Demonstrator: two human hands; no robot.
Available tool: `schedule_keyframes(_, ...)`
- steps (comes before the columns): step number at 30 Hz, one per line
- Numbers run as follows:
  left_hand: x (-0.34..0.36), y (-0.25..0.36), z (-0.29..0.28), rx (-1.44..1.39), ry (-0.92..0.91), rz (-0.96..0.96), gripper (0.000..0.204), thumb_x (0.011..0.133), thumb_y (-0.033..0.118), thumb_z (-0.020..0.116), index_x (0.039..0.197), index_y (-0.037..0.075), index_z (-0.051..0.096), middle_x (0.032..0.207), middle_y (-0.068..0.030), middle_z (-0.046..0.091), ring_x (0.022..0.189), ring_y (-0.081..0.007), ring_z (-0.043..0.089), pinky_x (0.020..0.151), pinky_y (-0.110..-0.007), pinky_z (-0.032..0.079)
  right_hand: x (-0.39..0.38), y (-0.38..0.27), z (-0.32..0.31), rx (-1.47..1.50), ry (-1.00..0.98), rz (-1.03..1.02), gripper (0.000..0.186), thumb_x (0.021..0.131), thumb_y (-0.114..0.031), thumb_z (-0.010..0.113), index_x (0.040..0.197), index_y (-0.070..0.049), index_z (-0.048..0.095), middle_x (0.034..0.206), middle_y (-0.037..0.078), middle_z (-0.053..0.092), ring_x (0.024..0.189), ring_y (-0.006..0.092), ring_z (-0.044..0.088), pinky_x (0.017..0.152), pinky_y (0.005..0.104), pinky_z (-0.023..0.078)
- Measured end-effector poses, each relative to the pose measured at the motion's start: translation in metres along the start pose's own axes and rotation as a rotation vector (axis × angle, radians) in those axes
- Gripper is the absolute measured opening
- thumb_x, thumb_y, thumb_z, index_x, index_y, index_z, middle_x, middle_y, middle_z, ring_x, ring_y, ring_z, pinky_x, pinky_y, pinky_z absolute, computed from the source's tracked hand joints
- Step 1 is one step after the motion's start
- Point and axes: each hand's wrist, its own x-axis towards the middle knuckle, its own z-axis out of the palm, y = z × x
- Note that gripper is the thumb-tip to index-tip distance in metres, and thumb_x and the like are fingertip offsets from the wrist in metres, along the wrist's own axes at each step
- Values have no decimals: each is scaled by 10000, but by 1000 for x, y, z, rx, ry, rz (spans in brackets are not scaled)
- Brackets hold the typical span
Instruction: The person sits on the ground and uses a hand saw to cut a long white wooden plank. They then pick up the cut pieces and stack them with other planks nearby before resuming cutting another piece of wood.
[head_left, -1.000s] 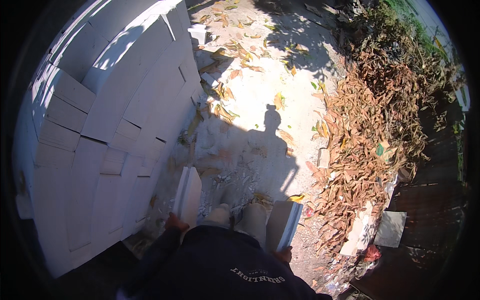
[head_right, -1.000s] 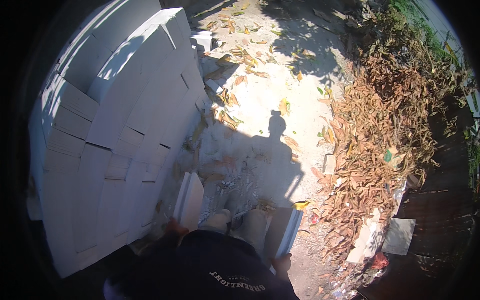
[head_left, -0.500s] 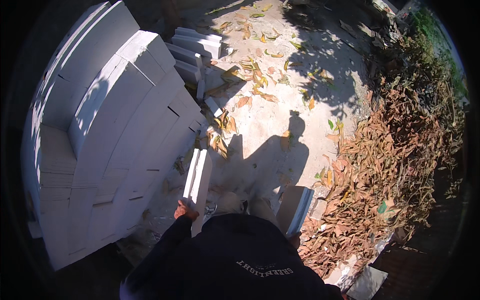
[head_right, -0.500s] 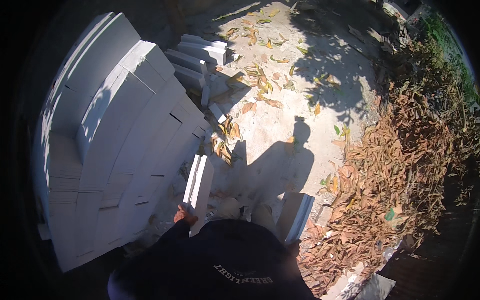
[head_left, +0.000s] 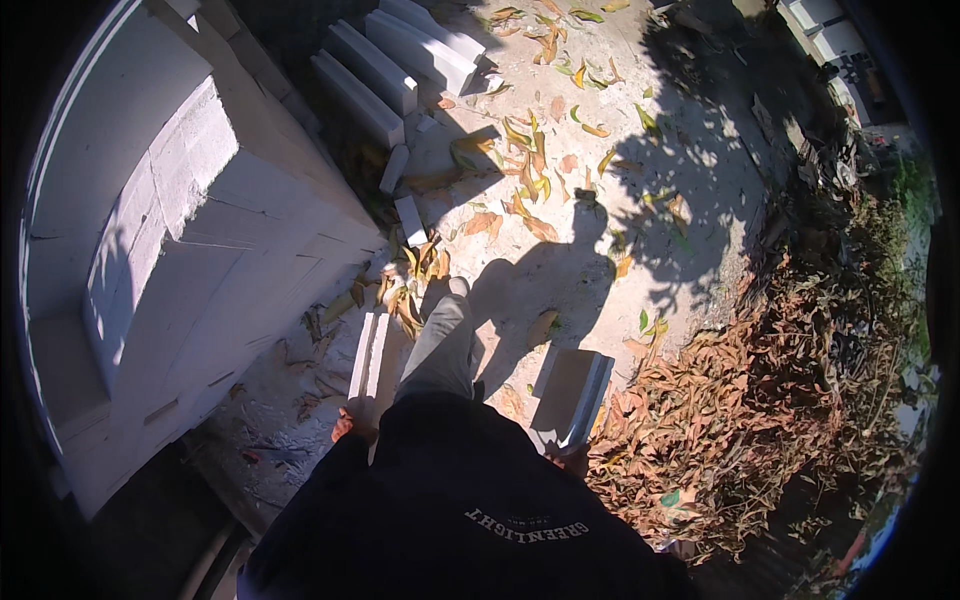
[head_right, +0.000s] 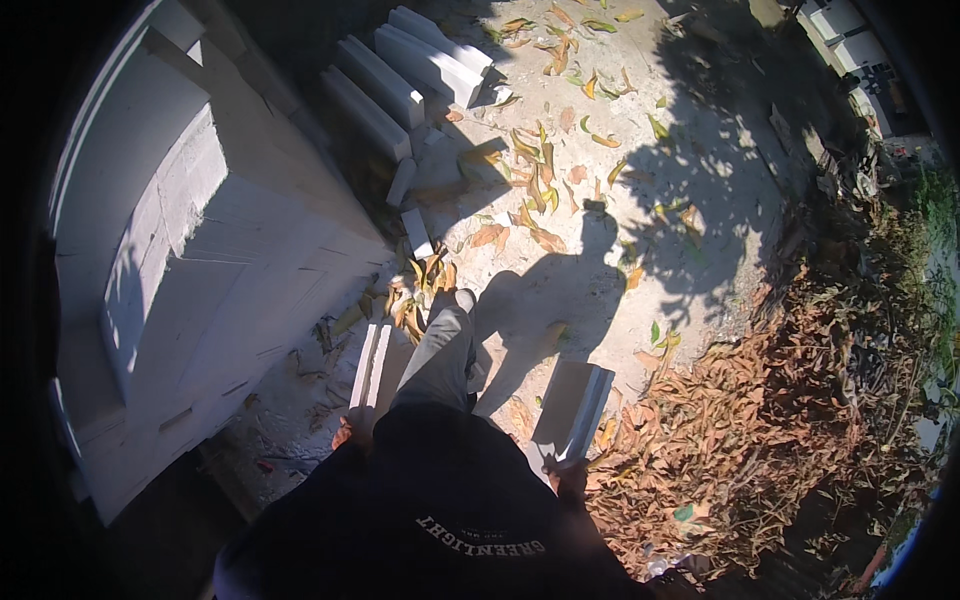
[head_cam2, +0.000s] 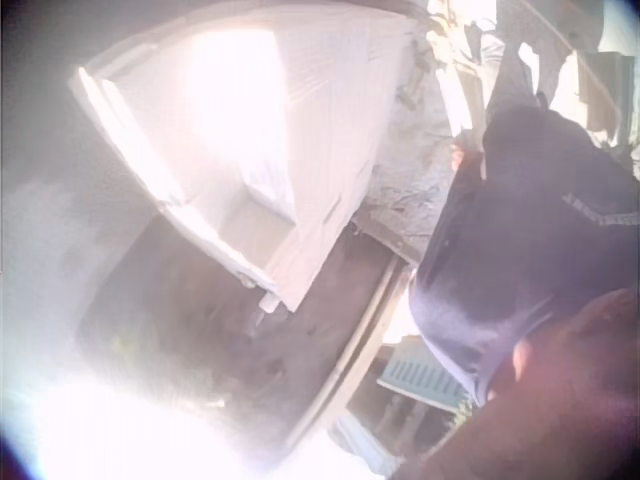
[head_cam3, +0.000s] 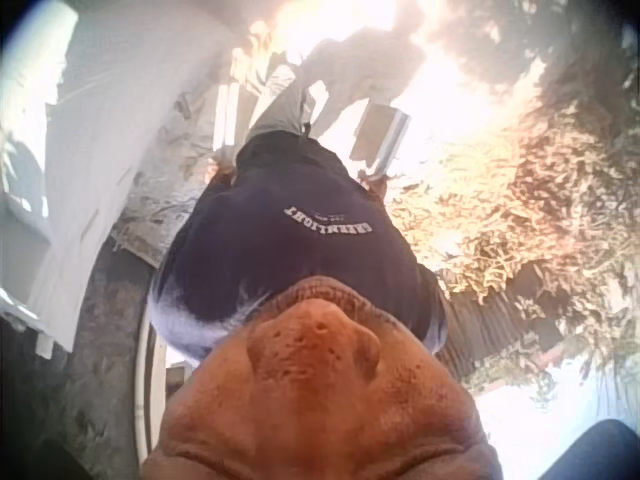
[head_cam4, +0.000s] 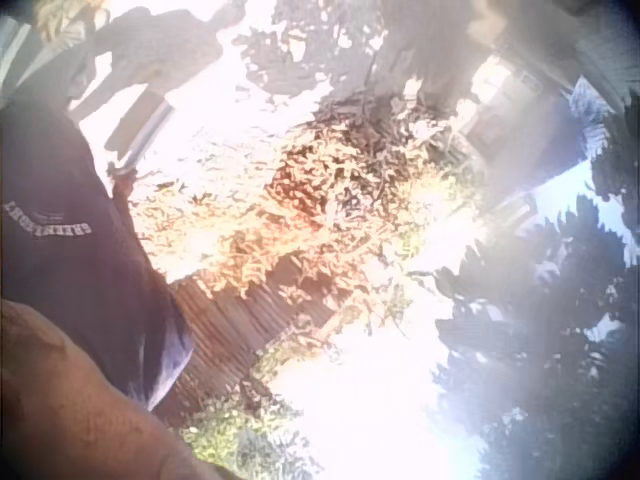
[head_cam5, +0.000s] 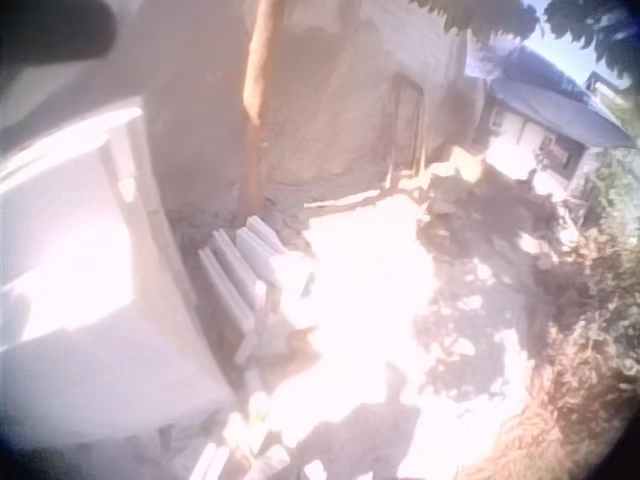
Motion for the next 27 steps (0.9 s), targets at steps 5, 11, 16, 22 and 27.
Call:
schedule_keyframes(5, -12, 57, -63, -91, -3, -26, 1303, 607, 499, 826, 1575, -17, 122, 1307, -168, 613, 1236, -283, 600, 1013, -369, 498, 75, -134, -75, -174, -35, -64, 901, 567, -447, 888, 1200, 45, 476, 1069, 200, 685, 1007, 355, 682, 877, 446, 548)
schedule_keyframes(11, -59, 182, -192, -201, 154, 49, 1121, 659, 410, 770, 1538, -14, 217, 1304, -185, 593, 1224, -325, 599, 1031, -384, 484, 137, -340, -151, -325, 32, -150, 990, 571, -386, 924, 1263, 35, 355, 1181, 294, 636, 1111, 460, 632, 959, 485, 527)
schedule_keyframes(16, -51, 266, -254, -295, 245, 80, 922, 687, 398, 768, 1402, 5, 340, 1255, -206, 599, 1191, -360, 612, 1004, -412, 494, 226, -455, -170, -370, 58, -233, 962, 561, -380, 924, 1242, 10, 368, 1158, 268, 649, 1090, 442, 646, 947, 483, 535)
schedule_keyframes(22, -22, 378, -327, -380, 286, 18, 824, 642, 360, 837, 1255, 70, 368, 1227, -202, 586, 1136, -389, 627, 954, -458, 522, 377, -574, -167, -403, 5, -344, 978, 550, -395, 922, 1263, -25, 364, 1157, 273, 651, 1093, 447, 643, 928, 507, 530)
schedule_keyframes(27, 9, 463, -371, -297, 226, -47, 928, 669, 381, 839, 1392, 32, 374, 1319, -225, 563, 1198, -382, 598, 998, -448, 504, 457, -716, -177, -497, -55, -322, 1013, 573, -368, 892, 1341, 33, 367, 1188, 256, 657, 1098, 420, 655, 945, 469, 531)
